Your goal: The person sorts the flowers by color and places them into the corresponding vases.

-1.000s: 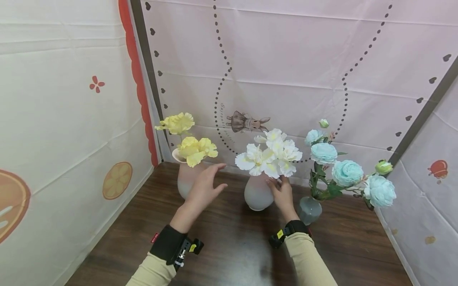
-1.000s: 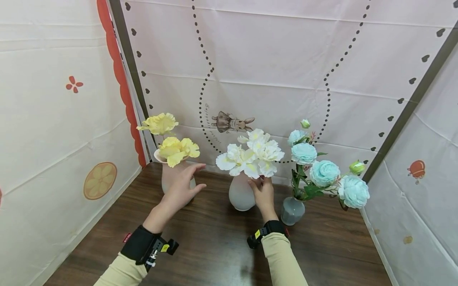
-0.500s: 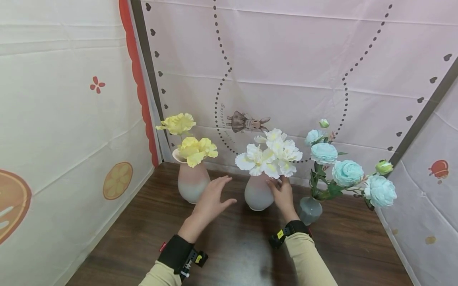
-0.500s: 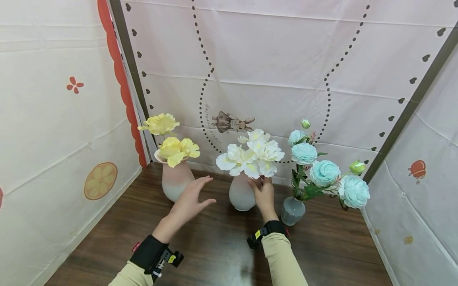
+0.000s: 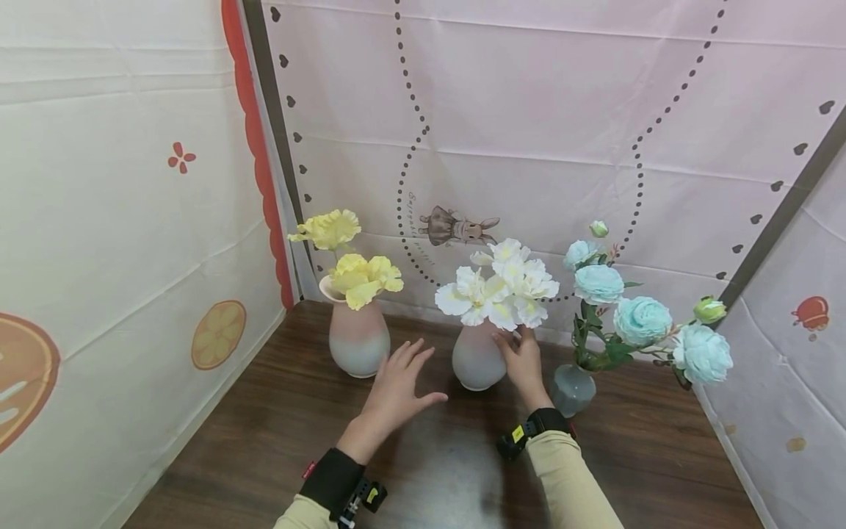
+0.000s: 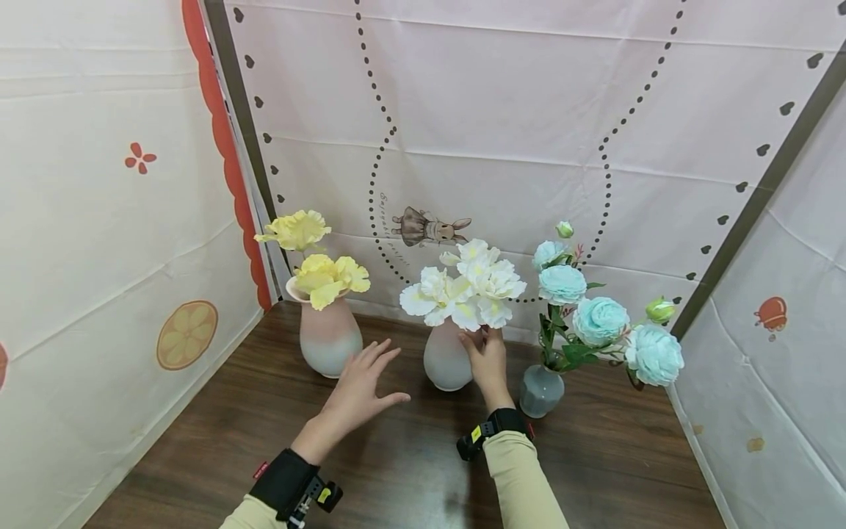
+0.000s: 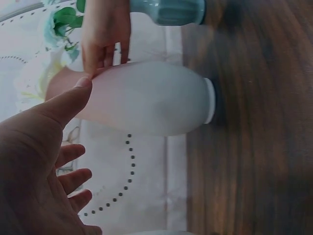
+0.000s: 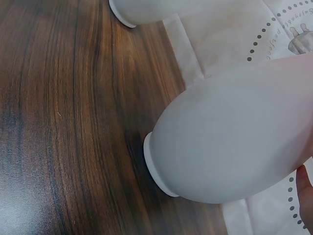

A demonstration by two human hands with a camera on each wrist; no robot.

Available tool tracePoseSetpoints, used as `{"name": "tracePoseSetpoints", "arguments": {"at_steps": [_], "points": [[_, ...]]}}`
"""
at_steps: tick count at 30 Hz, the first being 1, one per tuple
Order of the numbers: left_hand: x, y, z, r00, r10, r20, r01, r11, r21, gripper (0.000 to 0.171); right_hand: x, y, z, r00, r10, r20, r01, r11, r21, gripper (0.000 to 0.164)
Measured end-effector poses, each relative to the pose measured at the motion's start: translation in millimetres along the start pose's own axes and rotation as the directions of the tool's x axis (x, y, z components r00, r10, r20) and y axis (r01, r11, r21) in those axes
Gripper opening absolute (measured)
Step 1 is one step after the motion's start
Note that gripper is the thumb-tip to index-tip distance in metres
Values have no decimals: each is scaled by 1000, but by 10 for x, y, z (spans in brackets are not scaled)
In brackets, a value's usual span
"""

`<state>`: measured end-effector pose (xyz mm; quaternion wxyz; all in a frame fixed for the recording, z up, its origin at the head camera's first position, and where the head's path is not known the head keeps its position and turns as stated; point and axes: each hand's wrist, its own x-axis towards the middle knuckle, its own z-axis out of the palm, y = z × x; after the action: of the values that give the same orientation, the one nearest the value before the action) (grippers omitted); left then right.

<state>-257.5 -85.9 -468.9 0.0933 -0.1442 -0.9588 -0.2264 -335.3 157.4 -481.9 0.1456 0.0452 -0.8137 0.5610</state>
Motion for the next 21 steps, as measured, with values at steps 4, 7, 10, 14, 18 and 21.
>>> {"name": "tracePoseSetpoints", "arguments": {"at_steps": [4,7,10,14,18,21], "points": [[-29,-18,86,1000,-5,12,4,999,33,84,2,0,0,1000,6,-7,-6,1000,5,66],[-61,-18,146,1000,-10,22,10,999,39,85,-6,-3,-1,1000,1,-12,-1,1000,15,66],[-98,-14,196,999,-15,37,14,999,30,86,-29,3,-12,1000,-14,-10,15,1000,24,67],[-121,-16,230,998,-21,53,20,1000,23,88,-95,14,-46,1000,-17,10,17,1000,-2,73],[-123,-26,244,999,-21,50,18,999,46,89,-197,51,-100,995,-57,81,67,991,-119,85],[-122,-44,260,998,-28,49,24,997,72,91,-304,70,-145,981,-92,172,129,968,-217,93]]}}
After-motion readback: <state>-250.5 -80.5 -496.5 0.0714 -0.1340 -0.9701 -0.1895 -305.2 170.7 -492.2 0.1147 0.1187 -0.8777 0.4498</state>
